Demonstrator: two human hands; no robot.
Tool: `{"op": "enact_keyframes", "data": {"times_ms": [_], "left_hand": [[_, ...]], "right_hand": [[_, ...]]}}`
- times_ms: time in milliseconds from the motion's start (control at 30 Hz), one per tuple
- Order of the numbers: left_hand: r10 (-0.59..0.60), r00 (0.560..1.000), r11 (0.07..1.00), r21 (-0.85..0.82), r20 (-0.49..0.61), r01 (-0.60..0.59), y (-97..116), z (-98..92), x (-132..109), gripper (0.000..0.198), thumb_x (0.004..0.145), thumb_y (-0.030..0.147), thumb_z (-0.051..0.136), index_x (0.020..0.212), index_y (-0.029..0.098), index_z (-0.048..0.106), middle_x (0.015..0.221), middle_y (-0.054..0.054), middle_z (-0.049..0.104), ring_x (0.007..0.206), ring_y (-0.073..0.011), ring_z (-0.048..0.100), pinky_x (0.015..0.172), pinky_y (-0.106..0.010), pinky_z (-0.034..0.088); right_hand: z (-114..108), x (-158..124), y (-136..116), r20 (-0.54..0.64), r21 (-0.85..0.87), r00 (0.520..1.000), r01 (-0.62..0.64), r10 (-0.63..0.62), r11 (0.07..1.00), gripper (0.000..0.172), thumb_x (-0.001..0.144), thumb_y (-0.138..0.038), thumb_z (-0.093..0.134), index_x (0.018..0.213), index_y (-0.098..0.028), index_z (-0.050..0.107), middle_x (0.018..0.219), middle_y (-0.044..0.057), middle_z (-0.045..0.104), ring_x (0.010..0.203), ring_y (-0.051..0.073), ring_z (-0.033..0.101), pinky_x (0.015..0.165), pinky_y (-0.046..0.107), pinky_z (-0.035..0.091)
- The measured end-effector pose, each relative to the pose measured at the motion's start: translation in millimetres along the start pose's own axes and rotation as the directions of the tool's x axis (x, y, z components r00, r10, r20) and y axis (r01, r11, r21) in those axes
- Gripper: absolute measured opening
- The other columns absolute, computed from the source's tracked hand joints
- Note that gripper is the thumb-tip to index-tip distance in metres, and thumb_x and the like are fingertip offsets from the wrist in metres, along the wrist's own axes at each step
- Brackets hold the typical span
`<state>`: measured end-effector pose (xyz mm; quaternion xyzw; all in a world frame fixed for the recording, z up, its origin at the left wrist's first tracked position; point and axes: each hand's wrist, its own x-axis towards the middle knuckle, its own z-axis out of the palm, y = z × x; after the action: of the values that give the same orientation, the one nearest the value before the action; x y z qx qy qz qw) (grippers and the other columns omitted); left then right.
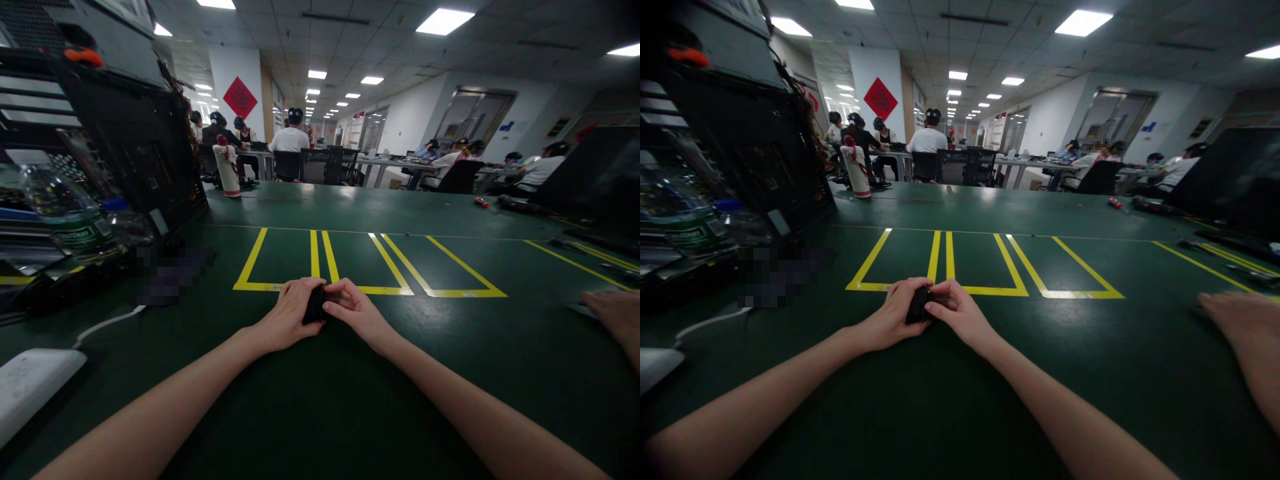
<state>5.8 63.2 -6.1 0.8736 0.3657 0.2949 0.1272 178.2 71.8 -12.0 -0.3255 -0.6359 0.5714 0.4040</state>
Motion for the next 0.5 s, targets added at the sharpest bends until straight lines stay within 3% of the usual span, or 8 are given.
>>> {"op": "enact_keyframes", "data": {"times_ms": [133, 300, 500], "left_hand": [[-0.008, 1.0, 1.0, -0.007, 0.001, 0.008, -0.5, 0.0, -0.7, 0.057, 0.069, 0.021, 0.056, 0.118, 0.022, 0.025, 0.113, -0.006, 0.042, 0.108, -0.0213, 0.039, 0.095, -0.04, 0.025], [-0.011, 1.0, 1.0, -0.011, 0.004, 0.011, -0.5, -0.2, -1.0, 0.058, 0.068, 0.02, 0.056, 0.118, 0.023, 0.025, 0.112, -0.006, 0.042, 0.107, -0.0217, 0.039, 0.094, -0.04, 0.025], [-0.016, 1.0, 1.0, -0.009, -0.003, 0.016, -0.9, 0.5, -0.8, 0.057, 0.069, 0.02, 0.056, 0.117, 0.022, 0.026, 0.112, -0.005, 0.042, 0.107, -0.021, 0.04, 0.095, -0.04, 0.026]], "right_hand": [[-0.5, 0.0, -1.0, -0.012, -0.038, 0.999, -0.032, 0.031, 0.999, 0.025, 0.072, -0.025, 0.056, 0.096, -0.022, 0.048, 0.1, 0.003, 0.052, 0.095, 0.015, 0.051, 0.085, 0.034, 0.041], [-0.4, -2.4, -0.4, 0.056, 0.033, 0.998, -0.007, 0.005, 0.999, 0.029, 0.068, -0.017, 0.06, 0.092, -0.023, 0.045, 0.1, 0.001, 0.051, 0.095, 0.015, 0.052, 0.086, 0.034, 0.041], [1.9, -2.2, 0.9, 0.026, 0.027, 1.0, 0.009, -0.01, 1.0, 0.02, 0.071, -0.021, 0.057, 0.088, -0.022, 0.045, 0.094, 0.0, 0.051, 0.091, 0.014, 0.054, 0.078, 0.031, 0.046]]}}
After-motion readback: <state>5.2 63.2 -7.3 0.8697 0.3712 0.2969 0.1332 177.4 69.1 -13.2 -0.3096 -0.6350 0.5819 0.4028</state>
